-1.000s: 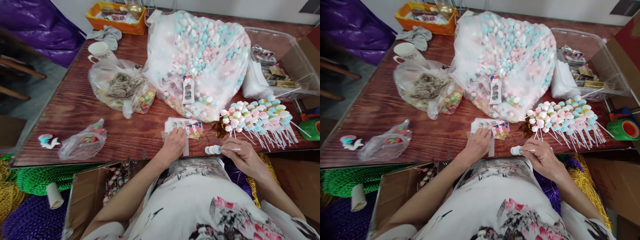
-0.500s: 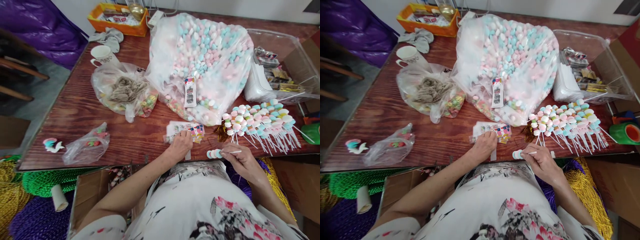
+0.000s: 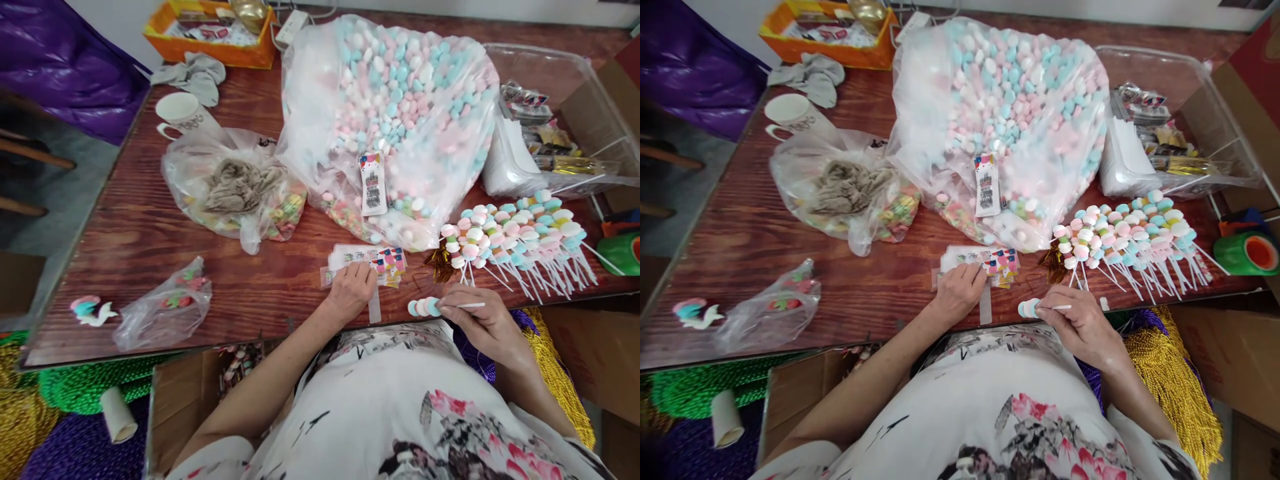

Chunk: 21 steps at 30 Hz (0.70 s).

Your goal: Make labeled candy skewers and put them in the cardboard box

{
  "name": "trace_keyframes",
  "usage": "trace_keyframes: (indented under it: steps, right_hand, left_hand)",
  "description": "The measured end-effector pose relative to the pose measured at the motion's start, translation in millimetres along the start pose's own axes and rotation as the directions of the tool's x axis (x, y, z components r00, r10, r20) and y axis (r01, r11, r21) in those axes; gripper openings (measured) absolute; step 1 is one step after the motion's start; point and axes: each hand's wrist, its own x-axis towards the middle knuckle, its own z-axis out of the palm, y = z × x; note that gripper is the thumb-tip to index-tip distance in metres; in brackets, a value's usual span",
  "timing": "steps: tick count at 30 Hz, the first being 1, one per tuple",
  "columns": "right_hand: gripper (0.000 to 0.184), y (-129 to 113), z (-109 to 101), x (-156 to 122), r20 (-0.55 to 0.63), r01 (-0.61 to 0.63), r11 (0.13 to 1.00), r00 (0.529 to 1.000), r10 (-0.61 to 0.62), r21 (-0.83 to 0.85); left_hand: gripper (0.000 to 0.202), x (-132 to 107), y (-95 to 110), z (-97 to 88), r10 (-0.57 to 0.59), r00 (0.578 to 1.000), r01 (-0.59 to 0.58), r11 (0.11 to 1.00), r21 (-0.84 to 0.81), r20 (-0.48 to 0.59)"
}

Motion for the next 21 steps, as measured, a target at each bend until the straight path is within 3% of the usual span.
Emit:
trace_keyframes:
  steps: [6,11,15,21]
  right_hand:
    - [0.014,1,5,2,0.031,-0.011,1.000,0.999,0.012,-0.024]
    - [0.014,7,3,-4,0.017,-0.014,1.000,1.000,0.015,-0.009]
    - [0.017,11,0,-6,0.000,-0.002,1.000,1.000,0.002,-0.009]
    - [0.017,10,-1,-5,0.027,-0.019,1.000,0.999,0.019,-0.011]
  left_hand:
    - [0.017,10,12,-8.7,-0.182,0.960,0.182,0.983,0.017,0.211]
    - [0.016,15,7,-17.4,-0.270,0.924,0.299,0.951,-0.071,0.271]
    - [0.019,8,0,-13.4,-0.275,0.937,0.310,0.939,-0.147,0.216]
    - [0.017,0,-14,11.0,-0.330,0.944,0.296,0.848,-0.440,-0.003]
